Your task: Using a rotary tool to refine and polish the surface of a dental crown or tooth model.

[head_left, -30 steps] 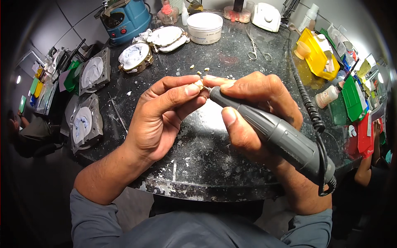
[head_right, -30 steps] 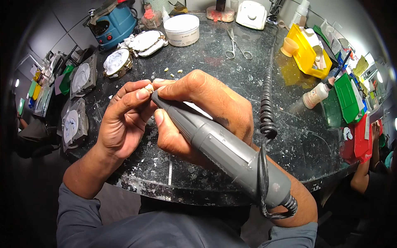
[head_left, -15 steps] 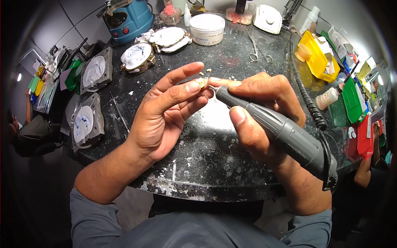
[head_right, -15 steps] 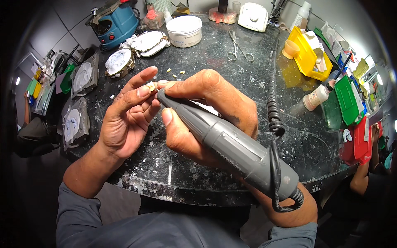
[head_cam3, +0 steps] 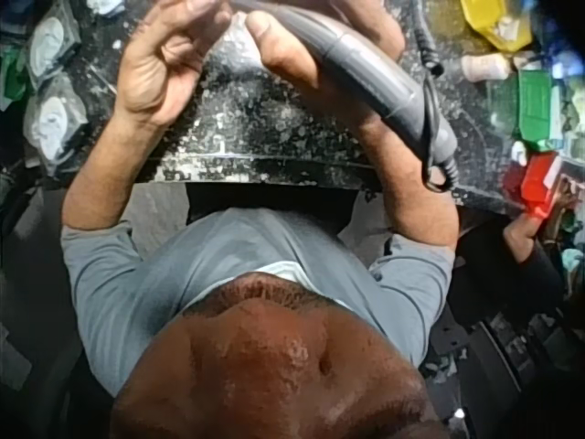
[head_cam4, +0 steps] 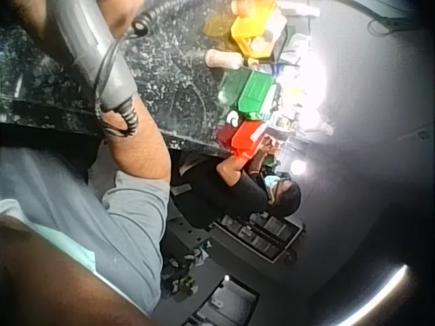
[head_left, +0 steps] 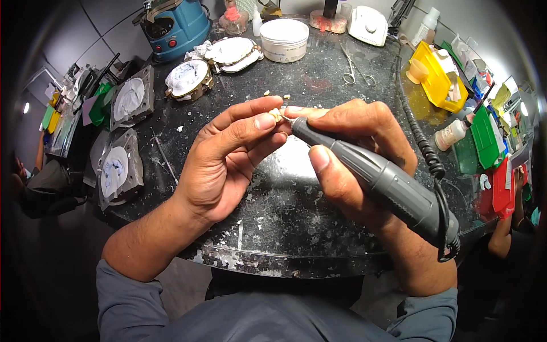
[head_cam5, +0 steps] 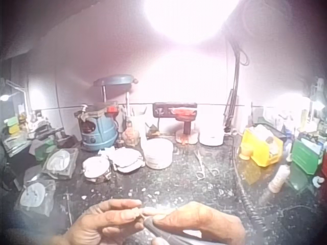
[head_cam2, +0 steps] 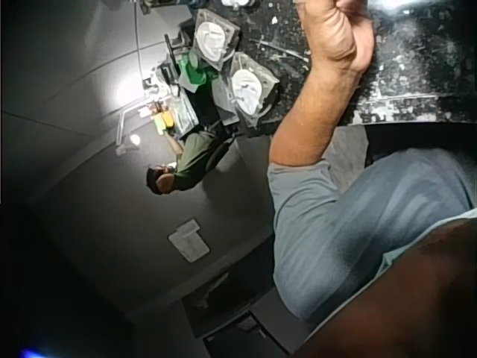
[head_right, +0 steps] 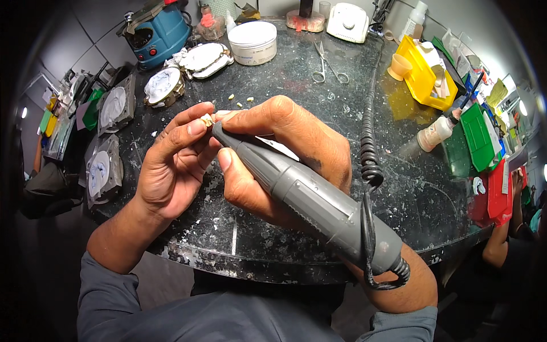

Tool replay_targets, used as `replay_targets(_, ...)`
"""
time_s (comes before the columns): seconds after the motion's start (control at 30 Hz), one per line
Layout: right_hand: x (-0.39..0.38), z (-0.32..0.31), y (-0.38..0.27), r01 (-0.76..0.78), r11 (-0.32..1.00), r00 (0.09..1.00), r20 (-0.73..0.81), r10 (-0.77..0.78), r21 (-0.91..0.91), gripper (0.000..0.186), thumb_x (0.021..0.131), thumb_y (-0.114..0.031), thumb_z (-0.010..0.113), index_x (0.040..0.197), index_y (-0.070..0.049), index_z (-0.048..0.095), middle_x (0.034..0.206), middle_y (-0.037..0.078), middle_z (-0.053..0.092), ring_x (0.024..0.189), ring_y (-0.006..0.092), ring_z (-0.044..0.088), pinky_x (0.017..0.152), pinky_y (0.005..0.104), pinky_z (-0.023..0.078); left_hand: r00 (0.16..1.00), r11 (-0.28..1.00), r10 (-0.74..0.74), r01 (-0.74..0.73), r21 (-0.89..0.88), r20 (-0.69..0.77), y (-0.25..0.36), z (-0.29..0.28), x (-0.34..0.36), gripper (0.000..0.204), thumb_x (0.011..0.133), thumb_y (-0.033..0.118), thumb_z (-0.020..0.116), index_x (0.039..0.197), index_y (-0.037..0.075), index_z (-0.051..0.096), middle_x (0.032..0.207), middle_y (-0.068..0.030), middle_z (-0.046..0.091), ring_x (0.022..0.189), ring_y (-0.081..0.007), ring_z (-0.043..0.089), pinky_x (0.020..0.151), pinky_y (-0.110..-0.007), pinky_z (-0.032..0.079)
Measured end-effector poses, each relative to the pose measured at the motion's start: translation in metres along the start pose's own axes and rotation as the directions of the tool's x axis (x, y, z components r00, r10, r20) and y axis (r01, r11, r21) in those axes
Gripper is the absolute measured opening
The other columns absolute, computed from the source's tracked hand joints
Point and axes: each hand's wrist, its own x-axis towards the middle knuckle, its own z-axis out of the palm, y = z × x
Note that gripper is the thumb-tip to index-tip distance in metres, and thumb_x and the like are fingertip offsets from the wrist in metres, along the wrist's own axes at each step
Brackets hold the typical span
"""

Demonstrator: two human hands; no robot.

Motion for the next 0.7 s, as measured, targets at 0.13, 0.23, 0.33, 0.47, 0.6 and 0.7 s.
replay_targets(0.13,0.0001,0.0001,0.0026,0.030,0.998,0.999,-0.009,-0.031,-0.049,0.025,0.079,-0.004,0.060,0.102,0.004,0.052,0.100,0.019,0.064,0.084,0.0167,0.060,0.077,0.0286,0.048,1.000,1.000,0.010,-0.010,0.015,-0.006,-0.0007,0.0003,-0.0003,0.028,0.087,0.005,0.060,0.114,-0.004,0.058,0.104,-0.0135,0.064,0.095,-0.0178,0.064,0.090,-0.027,0.052)
replay_targets(0.23,0.0002,0.0001,0.0029,0.048,0.999,0.999,-0.003,-0.048,-0.022,0.026,0.079,-0.004,0.060,0.102,0.005,0.052,0.099,0.019,0.064,0.083,0.0163,0.059,0.076,0.0283,0.048,1.000,1.000,0.005,-0.005,0.002,-0.015,-0.0006,0.0017,0.0000,0.029,0.087,0.006,0.060,0.114,-0.004,0.057,0.104,-0.0134,0.064,0.095,-0.0178,0.064,0.090,-0.027,0.052)
replay_targets(0.33,0.0007,-0.0003,0.0004,0.033,0.997,0.999,-0.021,-0.035,-0.076,0.026,0.079,-0.004,0.060,0.102,0.005,0.052,0.098,0.019,0.064,0.082,0.0161,0.059,0.075,0.0279,0.048,1.000,1.000,-0.003,0.003,0.005,-0.019,-0.0006,0.0016,-0.0001,0.029,0.087,0.006,0.060,0.115,-0.004,0.057,0.104,-0.0133,0.064,0.095,-0.0177,0.063,0.090,-0.027,0.052)
replay_targets(0.47,0.0010,0.0007,0.0034,0.045,0.999,0.999,-0.006,-0.045,-0.017,0.025,0.079,-0.004,0.060,0.102,0.005,0.052,0.099,0.021,0.064,0.081,0.0162,0.059,0.075,0.0278,0.048,1.000,1.000,-0.001,0.001,0.002,-0.011,-0.0004,0.0000,0.0004,0.029,0.087,0.006,0.060,0.115,-0.004,0.057,0.104,-0.0133,0.064,0.095,-0.0177,0.064,0.090,-0.027,0.052)
replay_targets(0.6,0.0017,0.0015,0.0062,0.085,0.996,0.996,0.012,-0.084,-0.014,0.024,0.080,-0.004,0.059,0.101,0.004,0.051,0.100,0.023,0.064,0.081,0.0166,0.059,0.075,0.0278,0.048,1.000,1.000,0.007,-0.007,-0.013,0.001,-0.0019,-0.0013,0.0017,0.027,0.087,0.006,0.060,0.113,-0.004,0.058,0.103,-0.0130,0.064,0.094,-0.0181,0.064,0.089,-0.027,0.053)
replay_targets(0.7,0.0019,0.0020,0.0027,0.075,0.997,0.997,-0.031,-0.075,-0.011,0.024,0.080,-0.003,0.059,0.101,0.005,0.050,0.101,0.024,0.063,0.085,0.0193,0.061,0.078,0.0295,0.049,1.000,0.999,0.006,-0.006,-0.040,0.013,0.0001,-0.0001,0.0003,0.026,0.087,0.005,0.060,0.111,-0.004,0.057,0.101,-0.0127,0.064,0.094,-0.0185,0.064,0.088,-0.027,0.053)
